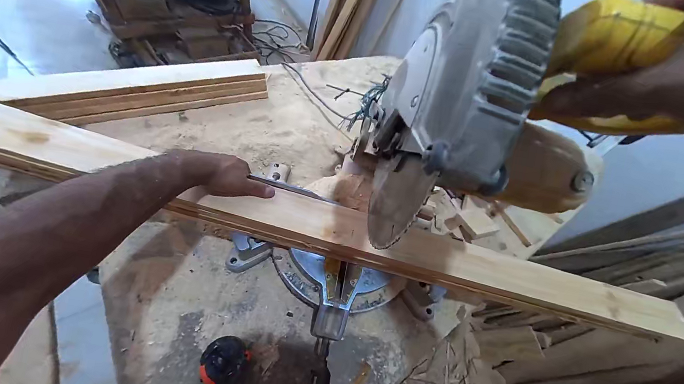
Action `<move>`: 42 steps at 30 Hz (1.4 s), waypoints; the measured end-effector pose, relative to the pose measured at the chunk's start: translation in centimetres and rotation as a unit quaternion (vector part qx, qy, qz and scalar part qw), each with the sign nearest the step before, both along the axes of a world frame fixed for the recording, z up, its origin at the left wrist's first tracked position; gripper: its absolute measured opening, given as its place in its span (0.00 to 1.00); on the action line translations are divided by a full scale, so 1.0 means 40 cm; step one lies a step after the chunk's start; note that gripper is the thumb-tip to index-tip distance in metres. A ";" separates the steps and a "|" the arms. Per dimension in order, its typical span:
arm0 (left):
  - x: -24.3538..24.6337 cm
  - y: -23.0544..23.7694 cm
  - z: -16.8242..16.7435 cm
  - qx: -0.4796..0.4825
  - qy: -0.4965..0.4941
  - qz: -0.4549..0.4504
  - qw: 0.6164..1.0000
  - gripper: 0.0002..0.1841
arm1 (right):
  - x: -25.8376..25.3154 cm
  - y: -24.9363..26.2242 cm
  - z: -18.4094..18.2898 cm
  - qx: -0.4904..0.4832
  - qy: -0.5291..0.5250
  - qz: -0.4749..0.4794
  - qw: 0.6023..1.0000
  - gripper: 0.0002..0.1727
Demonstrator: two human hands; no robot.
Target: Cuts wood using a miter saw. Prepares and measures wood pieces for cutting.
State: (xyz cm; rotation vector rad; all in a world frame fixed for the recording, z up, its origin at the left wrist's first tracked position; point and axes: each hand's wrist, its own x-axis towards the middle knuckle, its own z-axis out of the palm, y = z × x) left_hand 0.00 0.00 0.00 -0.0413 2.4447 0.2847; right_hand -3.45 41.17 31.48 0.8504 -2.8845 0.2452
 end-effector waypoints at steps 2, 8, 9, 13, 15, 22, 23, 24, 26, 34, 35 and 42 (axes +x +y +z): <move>-0.002 0.007 -0.001 0.001 -0.012 0.017 1.000 0.52 | 0.023 -0.025 0.020 0.029 -0.100 -0.023 0.994 0.22; 0.000 0.003 -0.026 0.017 0.013 0.057 0.998 0.52 | 0.082 0.006 -0.031 0.091 0.011 0.072 0.993 0.23; 0.003 0.002 -0.026 0.025 0.014 0.061 0.998 0.51 | 0.078 0.020 -0.047 0.086 0.037 0.071 0.993 0.24; -0.004 -0.007 -0.031 0.027 0.018 0.041 0.999 0.52 | 0.050 0.096 -0.125 0.062 0.102 0.039 0.992 0.23; -0.005 -0.004 -0.026 0.026 0.015 0.037 0.999 0.52 | 0.075 0.105 -0.152 0.065 0.104 0.026 0.992 0.23; -0.005 0.000 -0.030 0.042 0.019 0.051 0.998 0.51 | 0.164 0.102 -0.205 0.074 0.105 -0.007 0.992 0.20; -0.005 -0.001 -0.032 0.044 0.019 0.054 0.997 0.52 | 0.165 0.103 -0.207 0.074 0.106 -0.008 0.991 0.20; -0.006 0.000 -0.034 0.043 0.018 0.056 0.997 0.52 | 0.166 0.102 -0.208 0.076 0.106 -0.010 0.991 0.20; -0.005 0.001 -0.033 0.040 0.020 0.056 0.997 0.52 | 0.170 0.100 -0.209 0.075 0.104 -0.011 0.992 0.21; -0.007 0.002 -0.031 0.033 0.019 0.057 0.998 0.53 | 0.174 0.100 -0.222 0.075 0.112 -0.015 0.991 0.22; -0.008 0.000 -0.033 0.035 0.020 0.058 0.998 0.53 | 0.173 0.100 -0.222 0.075 0.112 -0.015 0.991 0.22; -0.004 0.005 -0.025 0.040 0.023 0.059 0.997 0.52 | 0.183 0.091 -0.220 0.075 0.105 -0.021 0.991 0.23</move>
